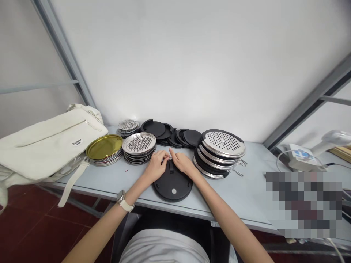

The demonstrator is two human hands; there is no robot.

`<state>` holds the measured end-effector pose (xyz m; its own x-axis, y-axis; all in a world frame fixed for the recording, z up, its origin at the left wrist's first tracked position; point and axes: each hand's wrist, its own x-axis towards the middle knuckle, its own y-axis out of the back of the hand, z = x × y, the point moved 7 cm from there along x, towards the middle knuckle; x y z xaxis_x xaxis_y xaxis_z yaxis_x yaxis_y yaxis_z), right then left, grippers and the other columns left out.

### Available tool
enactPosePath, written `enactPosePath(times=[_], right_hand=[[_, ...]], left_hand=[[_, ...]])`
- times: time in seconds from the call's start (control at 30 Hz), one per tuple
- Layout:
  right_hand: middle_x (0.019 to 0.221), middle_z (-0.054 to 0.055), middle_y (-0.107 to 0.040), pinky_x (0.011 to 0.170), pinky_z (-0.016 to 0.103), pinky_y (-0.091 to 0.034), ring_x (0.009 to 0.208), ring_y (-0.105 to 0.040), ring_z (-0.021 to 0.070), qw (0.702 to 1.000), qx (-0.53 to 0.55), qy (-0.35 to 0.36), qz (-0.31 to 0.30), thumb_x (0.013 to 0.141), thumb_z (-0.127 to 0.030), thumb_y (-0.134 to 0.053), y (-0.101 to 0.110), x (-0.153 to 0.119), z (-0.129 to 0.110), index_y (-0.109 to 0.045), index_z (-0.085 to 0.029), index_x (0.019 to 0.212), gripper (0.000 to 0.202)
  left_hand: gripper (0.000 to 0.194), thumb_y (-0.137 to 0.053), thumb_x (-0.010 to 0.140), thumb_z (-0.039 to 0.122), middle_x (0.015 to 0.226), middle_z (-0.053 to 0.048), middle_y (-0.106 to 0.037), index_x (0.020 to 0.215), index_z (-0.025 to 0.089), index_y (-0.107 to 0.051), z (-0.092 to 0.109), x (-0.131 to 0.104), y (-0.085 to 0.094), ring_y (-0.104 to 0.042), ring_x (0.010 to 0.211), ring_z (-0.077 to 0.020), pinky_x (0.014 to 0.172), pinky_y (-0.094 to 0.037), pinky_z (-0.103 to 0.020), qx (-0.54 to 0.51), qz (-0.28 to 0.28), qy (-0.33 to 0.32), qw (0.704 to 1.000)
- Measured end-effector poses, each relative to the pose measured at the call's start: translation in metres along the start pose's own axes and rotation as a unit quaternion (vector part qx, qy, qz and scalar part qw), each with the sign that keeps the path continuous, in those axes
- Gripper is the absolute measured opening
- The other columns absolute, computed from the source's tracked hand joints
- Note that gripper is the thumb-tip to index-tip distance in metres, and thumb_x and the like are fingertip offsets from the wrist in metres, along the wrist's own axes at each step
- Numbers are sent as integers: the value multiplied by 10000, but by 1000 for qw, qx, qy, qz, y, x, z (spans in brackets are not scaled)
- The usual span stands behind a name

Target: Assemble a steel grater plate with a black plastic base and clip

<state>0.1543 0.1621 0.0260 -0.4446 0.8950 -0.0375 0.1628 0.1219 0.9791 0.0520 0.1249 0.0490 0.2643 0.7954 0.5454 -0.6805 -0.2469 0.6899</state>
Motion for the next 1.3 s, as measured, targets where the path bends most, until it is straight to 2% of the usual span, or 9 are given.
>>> enactPosePath(times=[0.07,0.17,0.33,0.4,0.5,0.8,1.3], right_hand=[[993,134,-674,750,248,-399,929,-641,211,1000,-1,6,2,1021,-339,-171,-1,0,0,-369,-176,1406,463],[960,128,-685,735,253,-399,908,-649,214,1000,7,2,8,1019,-372,-112,-2,2,2,-441,-183,1360,510],[897,146,-704,705,252,-394,880,-659,218,999,28,-24,14,993,-472,-27,-5,5,5,-655,-138,1089,717],[879,159,-707,690,252,-391,865,-661,219,999,35,-33,17,985,-492,-15,-6,6,7,-692,-121,968,771],[876,169,-711,670,249,-383,830,-660,210,998,44,-39,22,987,-498,-55,-6,5,8,-702,-108,892,761],[874,153,-718,654,240,-364,813,-653,191,997,57,-46,28,1008,-414,-178,-2,5,8,-692,-101,868,619],[902,151,-713,693,243,-385,858,-658,194,998,37,-39,17,1016,-383,-194,-6,7,9,-684,-109,922,569]], left_hand=[[127,-467,860,81,841,-17,-617,842,189,-532,2,0,1,-571,812,-181,781,-398,-344,2,0,-4,1000],[115,-482,859,89,824,-13,-608,822,189,-526,4,0,2,-569,809,-182,785,-394,-343,3,3,-9,1000],[111,-497,860,96,809,-5,-604,816,191,-533,4,0,2,-567,790,-177,786,-399,-336,0,5,-15,1000],[109,-504,861,98,806,-2,-603,815,192,-535,4,0,2,-568,791,-176,793,-401,-334,-2,6,-17,1000],[104,-510,864,99,814,-1,-607,822,190,-539,4,0,3,-568,796,-173,792,-404,-325,-6,3,-20,1000],[108,-508,865,96,831,-3,-619,826,184,-558,4,0,4,-565,802,-171,805,-398,-321,-20,-4,-18,1000],[121,-522,850,83,821,-1,-639,814,183,-580,1,1,3,-581,774,-162,788,-401,-311,-34,0,-14,999]])
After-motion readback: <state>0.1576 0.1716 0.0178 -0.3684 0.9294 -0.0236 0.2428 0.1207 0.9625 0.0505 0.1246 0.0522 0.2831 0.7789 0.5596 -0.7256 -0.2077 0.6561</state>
